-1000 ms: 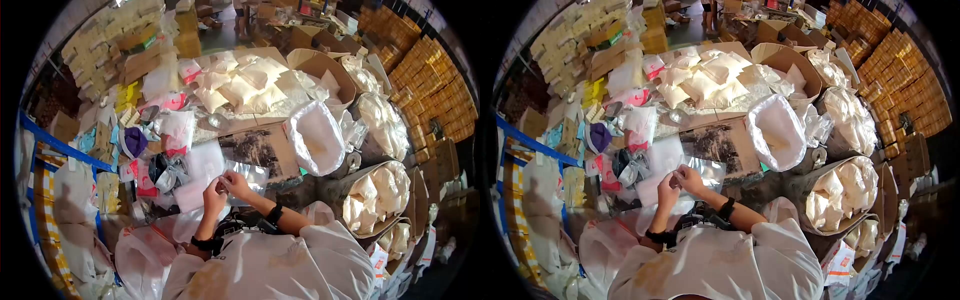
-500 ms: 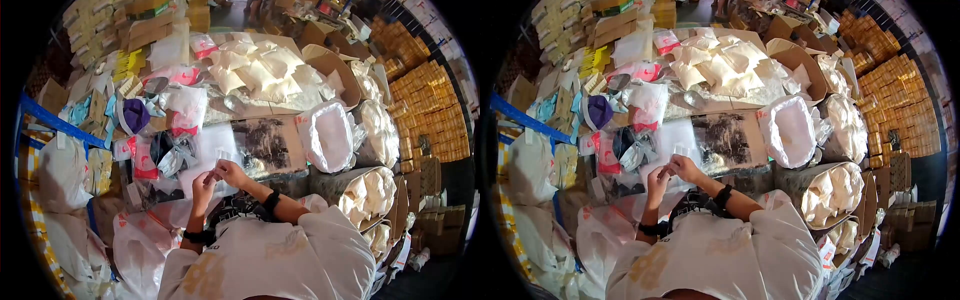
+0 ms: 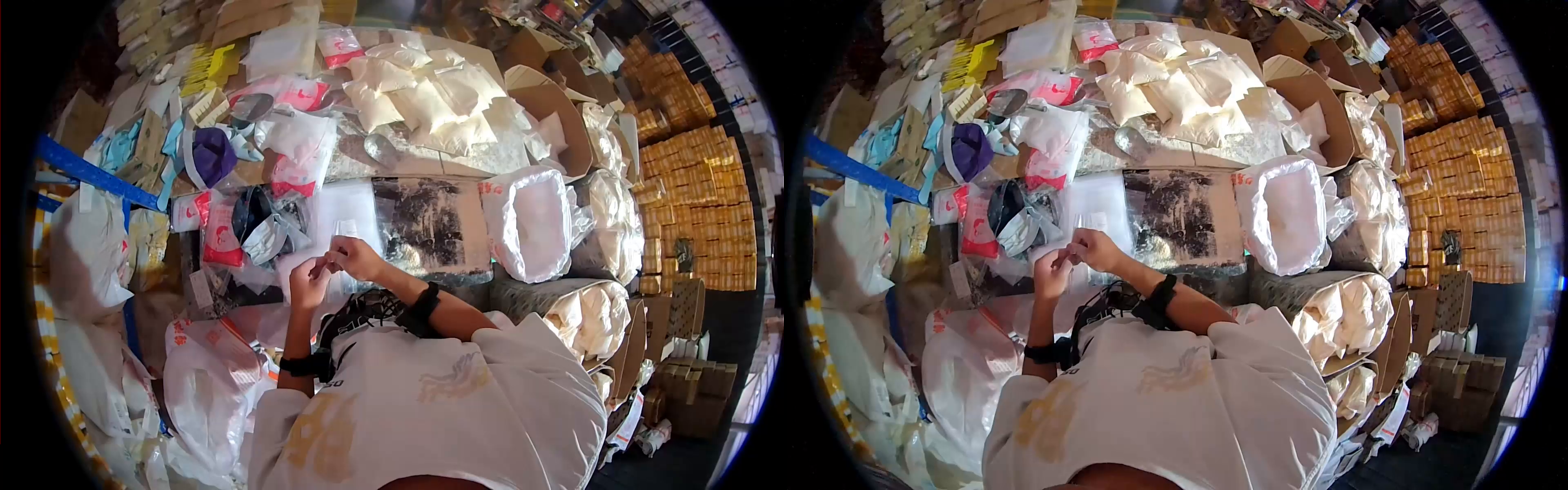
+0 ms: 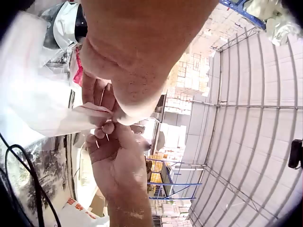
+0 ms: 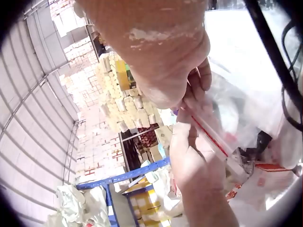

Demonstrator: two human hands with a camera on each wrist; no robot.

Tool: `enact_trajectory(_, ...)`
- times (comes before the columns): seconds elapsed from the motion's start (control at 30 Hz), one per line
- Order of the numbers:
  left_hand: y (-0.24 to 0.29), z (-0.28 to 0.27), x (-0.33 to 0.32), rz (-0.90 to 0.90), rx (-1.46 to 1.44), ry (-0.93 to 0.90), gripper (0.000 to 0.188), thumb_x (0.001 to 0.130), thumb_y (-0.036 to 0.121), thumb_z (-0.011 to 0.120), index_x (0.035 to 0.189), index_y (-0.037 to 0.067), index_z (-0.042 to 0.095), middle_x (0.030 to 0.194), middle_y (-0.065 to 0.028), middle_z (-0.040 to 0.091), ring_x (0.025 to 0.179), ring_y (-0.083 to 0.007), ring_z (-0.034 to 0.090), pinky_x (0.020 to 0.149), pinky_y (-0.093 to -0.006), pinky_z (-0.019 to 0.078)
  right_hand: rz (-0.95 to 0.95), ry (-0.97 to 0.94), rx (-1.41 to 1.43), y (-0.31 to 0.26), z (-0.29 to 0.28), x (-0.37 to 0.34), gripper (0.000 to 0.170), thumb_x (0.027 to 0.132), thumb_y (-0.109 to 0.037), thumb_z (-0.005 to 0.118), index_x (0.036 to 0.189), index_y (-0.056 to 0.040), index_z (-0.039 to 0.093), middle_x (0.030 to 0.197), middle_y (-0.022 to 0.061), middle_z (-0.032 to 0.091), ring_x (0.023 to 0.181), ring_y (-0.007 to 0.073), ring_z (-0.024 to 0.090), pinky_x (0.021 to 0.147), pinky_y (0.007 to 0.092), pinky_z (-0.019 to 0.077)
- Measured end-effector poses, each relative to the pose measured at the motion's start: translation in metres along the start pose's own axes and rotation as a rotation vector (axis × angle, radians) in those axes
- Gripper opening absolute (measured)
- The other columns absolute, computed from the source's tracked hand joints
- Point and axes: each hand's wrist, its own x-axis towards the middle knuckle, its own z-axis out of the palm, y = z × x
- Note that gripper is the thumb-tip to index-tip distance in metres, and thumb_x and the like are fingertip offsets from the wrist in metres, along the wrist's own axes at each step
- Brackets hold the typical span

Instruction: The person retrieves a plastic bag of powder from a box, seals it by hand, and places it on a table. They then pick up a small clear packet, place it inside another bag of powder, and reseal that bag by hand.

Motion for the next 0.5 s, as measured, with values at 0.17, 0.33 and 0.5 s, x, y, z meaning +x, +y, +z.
enact_trajectory(0.17,0.018,-0.003,-0.001,0.033,0.065,-0.012,0.015,0.089,0.005,0.063,0.098,-0.006,0.068,0.085,-0.0085,0.073,0.078,-0.0106,0.068,0.07,-0.025,0.0519,-0.023,-0.001,-0.057,-0.001,0.0,0.008,0.019,0.096,-0.011,0.058,0.083,0.0028,0.056,0.072,0.0089,0.065,0.068,0.0151,0.064,0.064,0.0303,0.0512)
enact_trajectory(0.33,0.032,-0.013,0.003,0.016,0.087,-0.095,0.017,0.091,0.003,0.058,0.102,-0.007,0.067,0.091,-0.0054,0.071,0.085,-0.0102,0.065,0.077,-0.0252,0.0506,-0.012,-0.018,0.003,-0.005,-0.001,0.01,0.021,0.096,-0.014,0.06,0.083,0.002,0.056,0.072,0.0076,0.063,0.069,0.0136,0.062,0.064,0.0298,0.0502)
enact_trajectory(0.5,0.032,-0.006,0.007,0.057,-0.07,-0.084,0.018,0.092,0.003,0.055,0.101,-0.006,0.068,0.085,-0.005,0.07,0.076,-0.0085,0.062,0.07,-0.0239,0.0498,-0.034,0.037,-0.076,-0.003,-0.007,0.007,0.022,0.096,-0.014,0.059,0.083,0.0025,0.056,0.074,0.009,0.065,0.068,0.0145,0.064,0.063,0.0314,0.0514)
